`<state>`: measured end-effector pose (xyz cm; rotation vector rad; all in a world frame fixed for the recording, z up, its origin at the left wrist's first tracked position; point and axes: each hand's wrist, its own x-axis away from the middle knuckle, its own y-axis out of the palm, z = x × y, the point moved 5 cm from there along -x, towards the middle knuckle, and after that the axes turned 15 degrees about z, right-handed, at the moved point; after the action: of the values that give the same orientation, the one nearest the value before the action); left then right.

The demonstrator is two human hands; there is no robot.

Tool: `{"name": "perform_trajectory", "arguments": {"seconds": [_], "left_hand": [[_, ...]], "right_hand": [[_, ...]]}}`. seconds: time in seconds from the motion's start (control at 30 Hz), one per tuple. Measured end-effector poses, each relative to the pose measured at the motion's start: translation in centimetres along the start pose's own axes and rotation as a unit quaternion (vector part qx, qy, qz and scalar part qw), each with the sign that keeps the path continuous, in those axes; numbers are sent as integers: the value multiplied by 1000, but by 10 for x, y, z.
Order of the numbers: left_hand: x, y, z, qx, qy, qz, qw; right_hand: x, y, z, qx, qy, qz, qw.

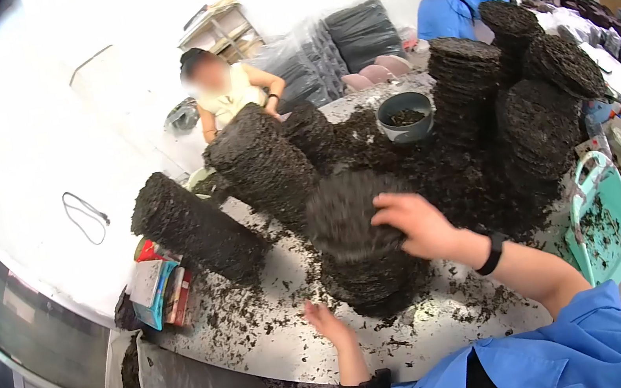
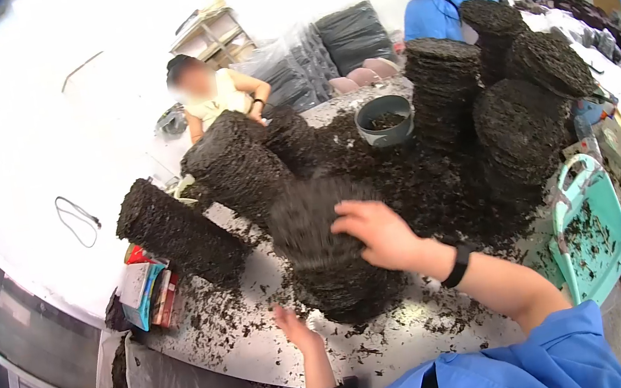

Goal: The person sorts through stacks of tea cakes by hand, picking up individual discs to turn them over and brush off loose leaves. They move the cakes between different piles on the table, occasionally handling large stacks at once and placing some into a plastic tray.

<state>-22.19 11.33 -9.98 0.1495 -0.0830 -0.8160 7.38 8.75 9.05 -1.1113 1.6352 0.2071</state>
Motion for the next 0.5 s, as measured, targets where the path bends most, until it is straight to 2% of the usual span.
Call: {"name": "perform_trajectory", "arguments": {"seconds": [0.07,0.13,0.17,0.2,0.27,0.3,0.33,0.37,0.4,0.43,0.47,0.5], "left_hand": [[2,-2,-46,47,-201,-15,978],[-2,6,-76,63,-276,-93,954],[10,16,-54,76,-314,-103,941],[12,28,-40,79,-314,-113,939],[20,46,-17,134,-362,-217,897],[22,55,-4,116,-302,-257,911],[28,67,13,118,-301,-271,907],[35,78,37,41,-169,-315,933],[46,87,61,-35,-34,-347,937],[59,98,80,-104,15,-370,923],[65,113,77,-148,66,-418,894],[82,125,83,-167,49,-438,882]], "right_hand": [[49,66,18,88,-47,-137,986],[64,64,-6,108,-48,-113,987],[73,60,-12,116,-45,-118,985],[80,51,-15,124,-38,-126,984],[88,19,-20,133,-9,-121,984],[91,-2,-17,86,52,-98,990],[93,-24,-11,39,108,-70,991],[101,-44,-4,-13,215,-50,975],[117,-62,4,-66,320,-32,945],[157,-61,36,-254,475,54,841],[176,-73,50,-240,552,73,795],[184,-75,51,-220,572,81,786]]}}
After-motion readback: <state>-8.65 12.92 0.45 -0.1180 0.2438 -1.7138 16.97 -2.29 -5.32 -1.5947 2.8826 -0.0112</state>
